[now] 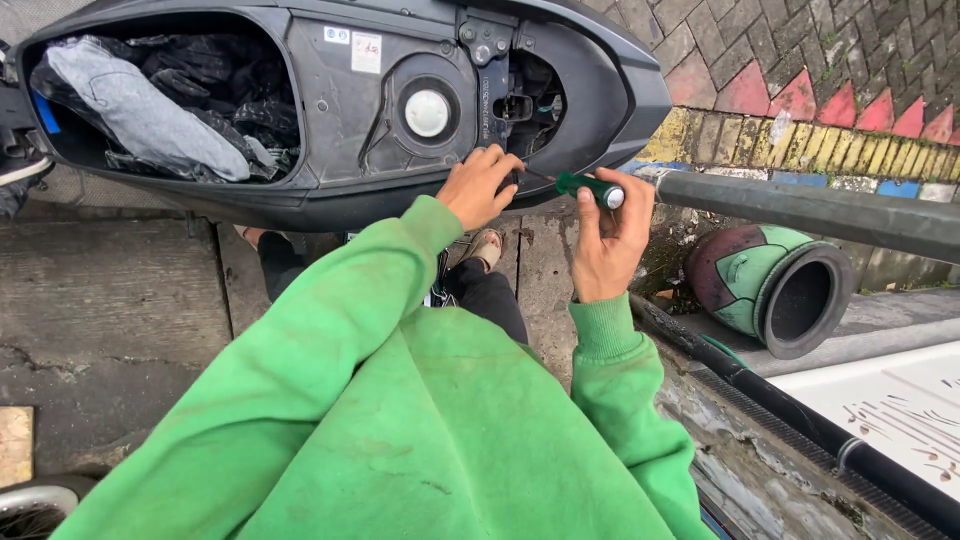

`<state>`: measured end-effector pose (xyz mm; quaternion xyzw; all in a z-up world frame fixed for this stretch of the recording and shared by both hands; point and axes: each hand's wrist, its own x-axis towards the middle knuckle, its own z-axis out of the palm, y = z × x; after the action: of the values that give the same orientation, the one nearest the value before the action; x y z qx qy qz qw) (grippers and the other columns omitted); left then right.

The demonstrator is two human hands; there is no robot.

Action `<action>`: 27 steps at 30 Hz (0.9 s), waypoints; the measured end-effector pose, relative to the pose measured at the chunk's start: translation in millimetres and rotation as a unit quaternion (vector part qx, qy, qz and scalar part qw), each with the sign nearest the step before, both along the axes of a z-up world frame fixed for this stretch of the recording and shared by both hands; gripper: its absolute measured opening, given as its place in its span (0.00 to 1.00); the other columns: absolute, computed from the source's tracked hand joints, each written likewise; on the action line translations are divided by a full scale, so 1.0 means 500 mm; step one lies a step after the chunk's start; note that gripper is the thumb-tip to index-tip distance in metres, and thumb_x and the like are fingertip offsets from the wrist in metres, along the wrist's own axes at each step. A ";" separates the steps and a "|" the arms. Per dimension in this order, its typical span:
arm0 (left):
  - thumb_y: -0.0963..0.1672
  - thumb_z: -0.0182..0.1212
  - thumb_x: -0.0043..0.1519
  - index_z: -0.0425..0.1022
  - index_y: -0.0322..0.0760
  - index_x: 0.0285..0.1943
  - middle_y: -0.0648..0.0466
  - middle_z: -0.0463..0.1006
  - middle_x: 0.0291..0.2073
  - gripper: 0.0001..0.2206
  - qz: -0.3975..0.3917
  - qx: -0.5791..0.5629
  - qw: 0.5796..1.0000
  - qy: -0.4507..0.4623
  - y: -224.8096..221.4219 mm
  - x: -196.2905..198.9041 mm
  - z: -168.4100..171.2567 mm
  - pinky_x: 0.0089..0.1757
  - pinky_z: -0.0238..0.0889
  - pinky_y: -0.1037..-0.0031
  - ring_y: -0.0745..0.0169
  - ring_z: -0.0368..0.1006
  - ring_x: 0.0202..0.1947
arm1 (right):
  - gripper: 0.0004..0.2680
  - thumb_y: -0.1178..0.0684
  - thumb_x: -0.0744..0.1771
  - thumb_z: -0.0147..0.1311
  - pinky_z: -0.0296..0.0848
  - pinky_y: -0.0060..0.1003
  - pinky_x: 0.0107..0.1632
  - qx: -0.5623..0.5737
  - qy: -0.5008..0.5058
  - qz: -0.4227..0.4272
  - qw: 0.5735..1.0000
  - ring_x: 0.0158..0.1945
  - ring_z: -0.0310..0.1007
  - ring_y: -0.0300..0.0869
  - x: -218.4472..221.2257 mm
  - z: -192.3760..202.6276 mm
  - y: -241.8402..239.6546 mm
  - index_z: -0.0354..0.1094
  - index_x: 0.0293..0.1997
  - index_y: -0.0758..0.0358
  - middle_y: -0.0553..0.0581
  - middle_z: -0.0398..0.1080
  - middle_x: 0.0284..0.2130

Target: Removing screws and a plastic cover from the internal compartment of a motorcycle using a screwdriver.

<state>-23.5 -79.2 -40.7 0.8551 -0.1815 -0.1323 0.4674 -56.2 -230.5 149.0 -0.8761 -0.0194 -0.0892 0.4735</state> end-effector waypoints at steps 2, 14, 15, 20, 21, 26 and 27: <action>0.44 0.56 0.67 0.68 0.43 0.57 0.55 0.63 0.44 0.11 0.034 -0.022 0.999 0.014 -0.023 -0.014 -0.016 0.40 0.58 0.59 0.49 0.65 0.45 | 0.08 0.61 0.72 0.50 0.79 0.47 0.57 0.002 -0.001 0.004 1.000 0.58 0.71 0.54 -0.003 -0.002 -0.004 0.62 0.59 0.65 0.59 0.57 0.51; 0.44 0.60 0.64 0.63 0.49 0.55 0.61 0.65 0.38 0.13 0.071 -0.084 0.992 0.057 -0.016 0.001 -0.023 0.42 0.55 0.60 0.58 0.68 0.44 | 0.08 0.58 0.72 0.55 0.82 0.42 0.50 -0.028 -0.025 0.019 0.999 0.54 0.71 0.50 -0.004 -0.006 0.000 0.66 0.57 0.61 0.55 0.59 0.48; 0.44 0.60 0.64 0.63 0.50 0.54 0.61 0.66 0.39 0.13 0.067 -0.077 0.993 0.059 -0.013 -0.001 -0.027 0.43 0.56 0.60 0.58 0.68 0.44 | 0.08 0.57 0.71 0.57 0.83 0.41 0.49 -0.040 -0.027 0.021 0.999 0.52 0.72 0.49 -0.005 -0.009 0.001 0.67 0.56 0.60 0.54 0.60 0.47; 0.46 0.65 0.61 0.63 0.49 0.59 0.58 0.65 0.44 0.20 0.050 -0.084 0.992 0.085 0.006 0.002 0.015 0.47 0.59 0.55 0.55 0.67 0.49 | 0.08 0.54 0.69 0.64 0.84 0.45 0.42 -0.090 -0.071 0.047 0.992 0.46 0.72 0.49 0.010 -0.013 0.026 0.70 0.50 0.62 0.56 0.60 0.40; 0.46 0.68 0.58 0.63 0.49 0.61 0.57 0.65 0.45 0.23 0.047 -0.106 0.991 0.071 0.008 0.005 0.025 0.49 0.61 0.54 0.54 0.67 0.49 | 0.08 0.55 0.70 0.63 0.85 0.50 0.42 -0.099 -0.084 0.049 0.990 0.44 0.71 0.50 0.013 -0.006 0.036 0.69 0.49 0.64 0.57 0.60 0.39; 0.41 0.67 0.53 0.64 0.48 0.64 0.52 0.66 0.47 0.28 0.018 -0.218 0.975 -0.042 0.054 0.013 0.216 0.54 0.63 0.56 0.51 0.70 0.51 | 0.09 0.55 0.67 0.68 0.81 0.45 0.42 -0.071 -0.110 0.053 0.990 0.41 0.73 0.49 0.025 -0.030 0.048 0.71 0.46 0.62 0.53 0.61 0.36; 0.37 0.62 0.51 0.64 0.47 0.65 0.52 0.66 0.49 0.30 0.010 -0.252 0.966 -0.061 0.068 0.013 0.264 0.56 0.63 0.58 0.52 0.70 0.52 | 0.09 0.54 0.67 0.69 0.80 0.44 0.42 -0.064 -0.121 0.052 0.989 0.40 0.74 0.50 0.029 -0.035 0.051 0.71 0.46 0.61 0.53 0.61 0.35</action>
<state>-16.9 -45.3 91.2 0.7179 -0.2288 -0.0249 0.6571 -41.9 -204.9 131.6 -0.8849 -0.1281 -0.1686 0.4149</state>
